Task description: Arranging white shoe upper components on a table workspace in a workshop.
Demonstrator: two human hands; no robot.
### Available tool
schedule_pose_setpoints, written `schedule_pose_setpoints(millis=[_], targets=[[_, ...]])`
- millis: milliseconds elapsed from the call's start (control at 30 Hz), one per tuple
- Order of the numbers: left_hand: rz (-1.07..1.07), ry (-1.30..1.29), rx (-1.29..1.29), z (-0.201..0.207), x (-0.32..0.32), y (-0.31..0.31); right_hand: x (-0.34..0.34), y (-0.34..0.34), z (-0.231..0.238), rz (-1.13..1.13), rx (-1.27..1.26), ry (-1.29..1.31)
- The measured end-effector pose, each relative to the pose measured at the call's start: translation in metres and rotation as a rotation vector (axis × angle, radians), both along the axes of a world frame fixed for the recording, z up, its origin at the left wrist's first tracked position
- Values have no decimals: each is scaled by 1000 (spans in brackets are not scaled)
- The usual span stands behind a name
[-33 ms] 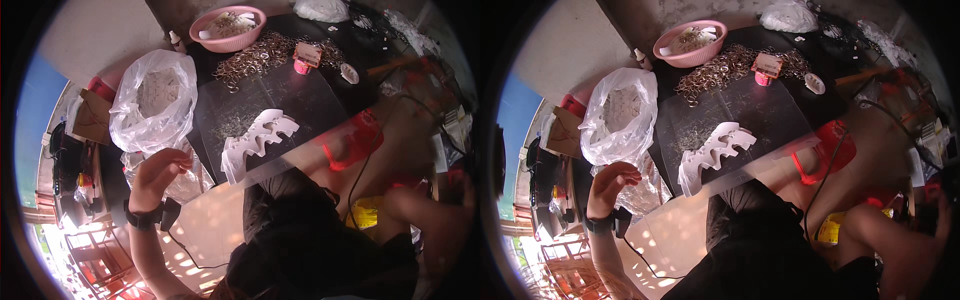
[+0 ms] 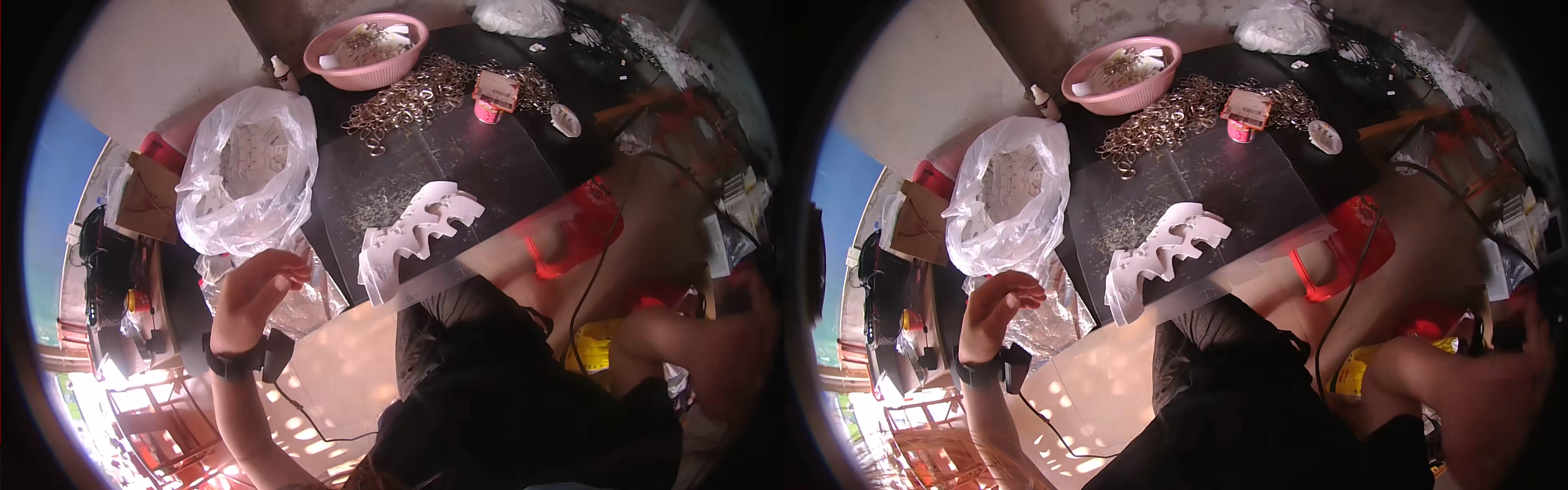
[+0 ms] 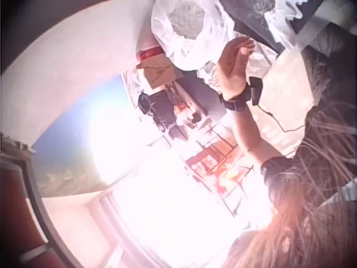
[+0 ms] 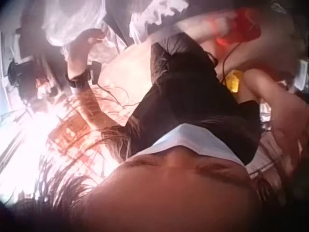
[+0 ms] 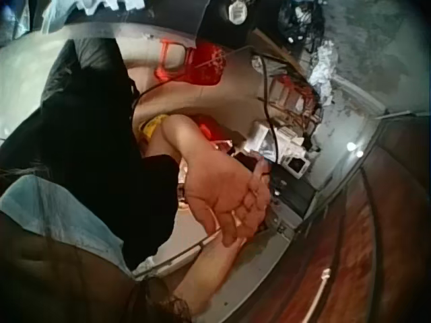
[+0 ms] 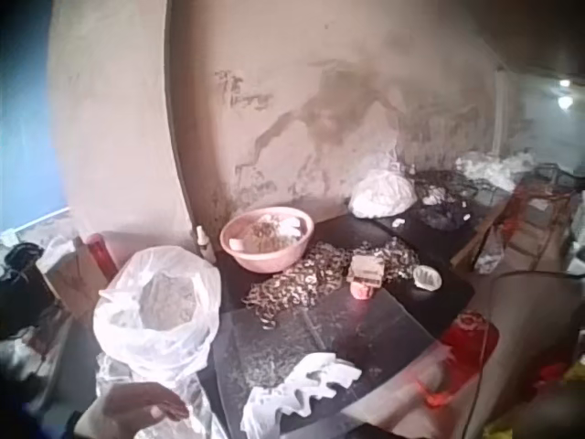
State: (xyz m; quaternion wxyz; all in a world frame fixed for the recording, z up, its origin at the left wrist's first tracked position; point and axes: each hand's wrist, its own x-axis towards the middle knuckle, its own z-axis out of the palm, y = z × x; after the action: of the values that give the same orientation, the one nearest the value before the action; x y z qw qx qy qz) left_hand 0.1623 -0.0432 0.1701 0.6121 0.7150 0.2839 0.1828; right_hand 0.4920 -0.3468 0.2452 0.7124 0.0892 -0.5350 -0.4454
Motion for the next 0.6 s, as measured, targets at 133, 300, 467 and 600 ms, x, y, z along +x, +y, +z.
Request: schedule_pose_setpoints(millis=[133, 300, 467, 600], targets=[[7, 34, 25, -7, -2, -6, 55, -5, -90, -142, -809, 796], [-61, 75, -76, -17, 3, -33, 44, -22, -109, 165, -928, 622], [-372, -44, -11, -30, 29, -69, 30, -33, -20, 154, -1719, 583], [-524, -56, 155, -36, 60, -97, 69, -58, 15, -732, -2631, 249]])
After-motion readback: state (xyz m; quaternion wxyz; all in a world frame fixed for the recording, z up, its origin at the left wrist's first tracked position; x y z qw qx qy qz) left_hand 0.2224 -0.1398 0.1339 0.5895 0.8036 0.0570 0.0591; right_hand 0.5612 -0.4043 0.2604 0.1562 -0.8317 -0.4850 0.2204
